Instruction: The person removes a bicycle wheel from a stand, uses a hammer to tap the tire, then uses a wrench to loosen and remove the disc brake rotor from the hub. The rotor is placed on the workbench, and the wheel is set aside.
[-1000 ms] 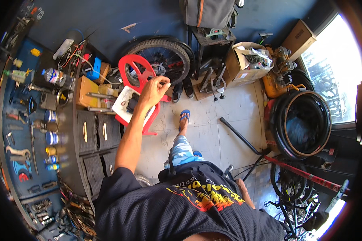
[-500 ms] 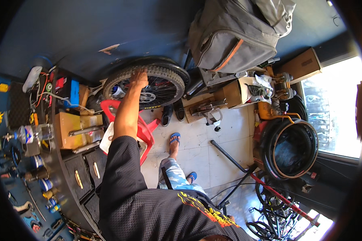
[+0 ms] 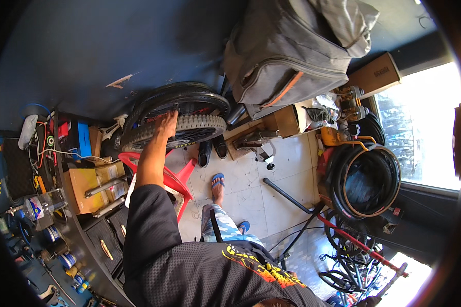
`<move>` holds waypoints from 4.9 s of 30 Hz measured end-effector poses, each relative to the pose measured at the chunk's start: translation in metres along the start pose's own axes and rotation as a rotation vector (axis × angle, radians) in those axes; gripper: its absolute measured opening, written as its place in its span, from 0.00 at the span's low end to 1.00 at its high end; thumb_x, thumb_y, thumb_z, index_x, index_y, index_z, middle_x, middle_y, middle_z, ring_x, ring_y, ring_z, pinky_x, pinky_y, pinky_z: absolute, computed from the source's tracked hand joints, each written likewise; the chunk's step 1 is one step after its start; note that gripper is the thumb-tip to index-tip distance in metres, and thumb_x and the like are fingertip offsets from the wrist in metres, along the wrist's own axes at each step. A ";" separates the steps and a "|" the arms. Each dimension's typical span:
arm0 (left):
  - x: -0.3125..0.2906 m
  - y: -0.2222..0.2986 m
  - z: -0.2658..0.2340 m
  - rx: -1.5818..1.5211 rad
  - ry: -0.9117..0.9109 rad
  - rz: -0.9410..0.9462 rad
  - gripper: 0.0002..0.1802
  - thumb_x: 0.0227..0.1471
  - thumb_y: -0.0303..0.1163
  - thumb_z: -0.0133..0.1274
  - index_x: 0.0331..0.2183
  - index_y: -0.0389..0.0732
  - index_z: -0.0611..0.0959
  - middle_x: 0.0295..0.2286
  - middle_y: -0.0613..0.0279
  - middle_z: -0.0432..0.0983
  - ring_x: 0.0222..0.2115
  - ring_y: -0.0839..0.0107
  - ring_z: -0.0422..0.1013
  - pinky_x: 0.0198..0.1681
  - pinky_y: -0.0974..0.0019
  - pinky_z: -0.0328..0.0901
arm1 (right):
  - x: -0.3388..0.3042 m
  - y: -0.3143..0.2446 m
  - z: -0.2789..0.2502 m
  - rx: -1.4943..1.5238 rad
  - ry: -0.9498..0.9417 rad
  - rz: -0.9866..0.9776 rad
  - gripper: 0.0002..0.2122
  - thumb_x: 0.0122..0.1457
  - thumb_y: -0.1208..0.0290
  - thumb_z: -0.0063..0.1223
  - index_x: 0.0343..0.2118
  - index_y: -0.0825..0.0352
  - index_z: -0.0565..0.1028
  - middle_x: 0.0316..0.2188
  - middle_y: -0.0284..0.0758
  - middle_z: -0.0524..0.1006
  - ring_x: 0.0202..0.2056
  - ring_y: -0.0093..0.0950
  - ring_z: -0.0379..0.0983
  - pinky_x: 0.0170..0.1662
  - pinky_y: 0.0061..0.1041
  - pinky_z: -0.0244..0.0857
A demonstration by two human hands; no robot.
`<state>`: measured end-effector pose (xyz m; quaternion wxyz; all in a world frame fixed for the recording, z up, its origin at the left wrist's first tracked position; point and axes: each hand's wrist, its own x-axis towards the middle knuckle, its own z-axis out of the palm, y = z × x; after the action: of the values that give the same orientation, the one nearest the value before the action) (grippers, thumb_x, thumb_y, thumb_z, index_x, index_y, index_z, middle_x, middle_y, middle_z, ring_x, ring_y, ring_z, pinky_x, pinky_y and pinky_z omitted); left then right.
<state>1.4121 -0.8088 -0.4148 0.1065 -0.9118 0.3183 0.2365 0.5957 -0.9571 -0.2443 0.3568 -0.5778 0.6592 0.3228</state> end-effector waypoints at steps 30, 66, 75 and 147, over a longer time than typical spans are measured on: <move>-0.313 0.270 -0.132 0.034 0.339 0.909 0.39 0.29 0.35 0.69 0.50 0.58 0.77 0.38 0.63 0.73 0.43 0.58 0.71 0.46 0.51 0.65 | 0.111 0.123 -0.051 0.020 -0.011 -0.298 0.09 0.58 0.68 0.59 0.38 0.67 0.78 0.33 0.35 0.75 0.38 0.30 0.74 0.43 0.27 0.66; -0.950 0.448 0.301 -0.778 0.541 -1.411 0.32 0.39 0.32 0.61 0.51 0.52 0.78 0.40 0.53 0.74 0.46 0.51 0.71 0.49 0.49 0.66 | 0.138 -0.197 0.041 -1.367 -0.053 -1.510 0.09 0.50 0.69 0.57 0.29 0.72 0.78 0.20 0.45 0.78 0.23 0.42 0.77 0.29 0.41 0.72; -1.014 0.462 0.410 -0.966 0.453 -1.739 0.24 0.43 0.34 0.61 0.46 0.49 0.78 0.39 0.51 0.74 0.46 0.50 0.72 0.47 0.46 0.66 | -0.170 -0.137 0.218 -1.161 -0.369 -2.172 0.14 0.52 0.72 0.58 0.42 0.67 0.77 0.28 0.51 0.78 0.35 0.55 0.77 0.38 0.49 0.70; -0.978 0.538 0.527 -1.233 0.054 -1.696 0.37 0.38 0.31 0.61 0.51 0.40 0.65 0.45 0.37 0.64 0.46 0.35 0.66 0.53 0.37 0.64 | -0.160 -0.045 0.282 -1.741 -0.050 -1.786 0.32 0.42 0.61 0.61 0.54 0.64 0.72 0.47 0.44 0.76 0.49 0.44 0.77 0.50 0.43 0.73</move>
<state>0.2110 -0.5259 -0.4062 -0.2527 -0.7374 -0.5984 0.1852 0.6801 -0.6409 -0.2614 -0.0374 -0.8612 -0.4030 0.3075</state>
